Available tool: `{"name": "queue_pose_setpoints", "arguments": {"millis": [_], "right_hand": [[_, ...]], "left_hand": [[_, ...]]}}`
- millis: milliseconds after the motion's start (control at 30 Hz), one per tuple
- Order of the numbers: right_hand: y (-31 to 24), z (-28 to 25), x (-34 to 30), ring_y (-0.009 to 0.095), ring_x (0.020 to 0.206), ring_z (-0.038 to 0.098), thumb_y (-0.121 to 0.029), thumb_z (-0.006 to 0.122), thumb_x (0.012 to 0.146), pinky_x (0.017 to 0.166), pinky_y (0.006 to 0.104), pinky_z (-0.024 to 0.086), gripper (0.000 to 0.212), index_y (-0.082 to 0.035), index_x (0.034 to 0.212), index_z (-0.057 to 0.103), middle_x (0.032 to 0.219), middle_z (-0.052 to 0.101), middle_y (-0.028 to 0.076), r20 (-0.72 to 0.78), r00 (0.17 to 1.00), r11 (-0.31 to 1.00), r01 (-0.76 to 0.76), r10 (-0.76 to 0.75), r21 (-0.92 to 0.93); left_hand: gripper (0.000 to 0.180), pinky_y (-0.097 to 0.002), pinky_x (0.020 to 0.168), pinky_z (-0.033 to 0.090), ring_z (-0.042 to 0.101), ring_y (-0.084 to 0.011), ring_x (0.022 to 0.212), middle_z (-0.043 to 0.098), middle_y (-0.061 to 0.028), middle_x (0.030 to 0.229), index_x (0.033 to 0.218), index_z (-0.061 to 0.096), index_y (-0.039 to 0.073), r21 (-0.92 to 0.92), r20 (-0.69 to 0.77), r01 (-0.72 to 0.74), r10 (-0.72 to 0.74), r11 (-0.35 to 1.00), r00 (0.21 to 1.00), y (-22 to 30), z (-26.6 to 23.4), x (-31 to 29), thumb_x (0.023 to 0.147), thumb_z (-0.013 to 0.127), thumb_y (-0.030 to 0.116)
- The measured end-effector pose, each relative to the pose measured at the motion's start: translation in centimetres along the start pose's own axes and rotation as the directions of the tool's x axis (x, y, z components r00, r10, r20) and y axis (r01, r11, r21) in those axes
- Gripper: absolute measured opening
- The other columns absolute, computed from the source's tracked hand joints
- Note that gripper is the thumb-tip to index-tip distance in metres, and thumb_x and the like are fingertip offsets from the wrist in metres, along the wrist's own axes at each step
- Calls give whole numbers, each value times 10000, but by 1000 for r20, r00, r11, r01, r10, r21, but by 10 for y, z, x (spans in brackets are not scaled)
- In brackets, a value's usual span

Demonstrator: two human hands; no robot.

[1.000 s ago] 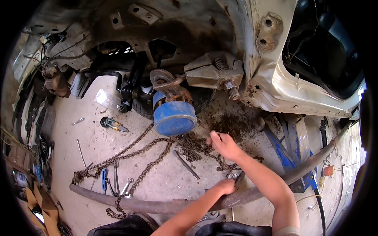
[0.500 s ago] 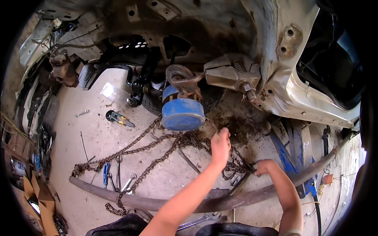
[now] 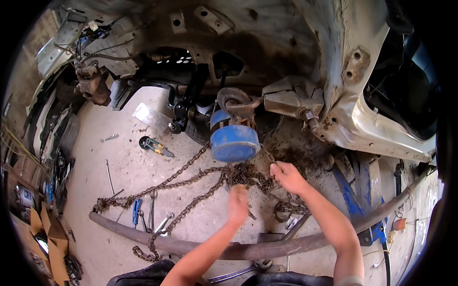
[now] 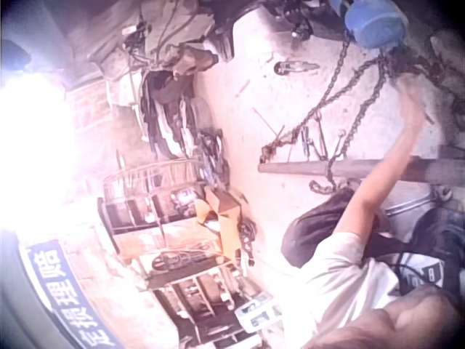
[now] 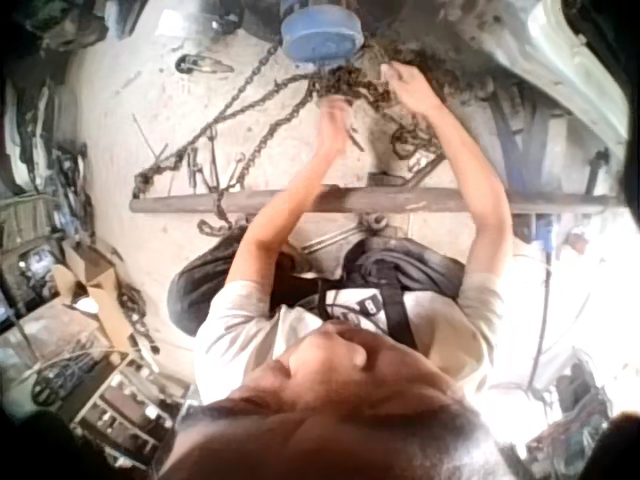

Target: The person operates a blue chain hoist attached to a vehicle chassis in a workshop. They pull the chain to lift the hoist and use a metal bar to adjust the chain's position and tension. The person repeatedly manipulates the chain and the hoist body to secure the load.

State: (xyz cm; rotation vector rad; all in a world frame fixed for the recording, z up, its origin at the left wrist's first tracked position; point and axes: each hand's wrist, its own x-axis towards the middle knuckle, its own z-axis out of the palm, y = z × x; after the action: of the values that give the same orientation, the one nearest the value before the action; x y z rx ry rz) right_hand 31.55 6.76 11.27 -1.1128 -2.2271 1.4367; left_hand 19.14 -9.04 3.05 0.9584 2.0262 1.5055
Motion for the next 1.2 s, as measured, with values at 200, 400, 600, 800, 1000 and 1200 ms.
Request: {"name": "queue_pose_setpoints", "arguments": {"millis": [200,400,600,800,1000,1200], "right_hand": [[21,1,-14,147,577,486,-371,433,945,576,320,426,406,-24,803,589,607,507,47,96,982,986,-164,165,-14],[18,-2,-27,119,578,447,-382,402,963,566,287,402,417,-21,858,581,604,473,22,208,962,969,-209,179,132],[18,-3,-33,109,570,447,-350,377,980,562,281,403,390,-5,925,550,597,465,19,77,994,994,-80,74,81],[19,-1,-27,118,566,451,-323,375,983,572,294,412,358,-6,991,542,597,470,33,-47,999,994,20,-15,112],[27,5,-29,159,578,483,-336,371,980,587,312,424,371,-10,949,545,620,501,65,29,999,991,-32,29,128],[46,8,-26,356,725,585,-289,383,962,673,422,457,320,-24,892,548,757,598,182,-39,998,984,50,-58,-174]], "left_hand": [[360,-390,810,439,568,-328,907,584,-190,982,1095,515,-19,262,-120,-102,137,960,983,-62,-36,73,830,616,204],[343,-407,767,448,587,-330,847,608,-208,913,997,564,-40,43,-204,-121,127,992,971,-44,-21,142,796,634,228],[244,-302,616,439,588,-151,676,613,-67,707,786,609,18,5,484,352,-311,936,818,-35,-57,104,861,616,250],[374,-230,412,315,363,-67,411,477,7,558,987,625,15,574,795,572,-566,586,-218,-16,-152,72,892,576,373],[514,-335,614,528,653,-217,629,651,-112,795,1000,620,-15,891,339,28,-705,453,623,-67,-204,102,856,546,473],[596,-413,823,483,583,-342,1006,579,-237,1113,1180,491,-8,740,543,-310,-260,597,798,35,-74,53,839,544,479]]}}
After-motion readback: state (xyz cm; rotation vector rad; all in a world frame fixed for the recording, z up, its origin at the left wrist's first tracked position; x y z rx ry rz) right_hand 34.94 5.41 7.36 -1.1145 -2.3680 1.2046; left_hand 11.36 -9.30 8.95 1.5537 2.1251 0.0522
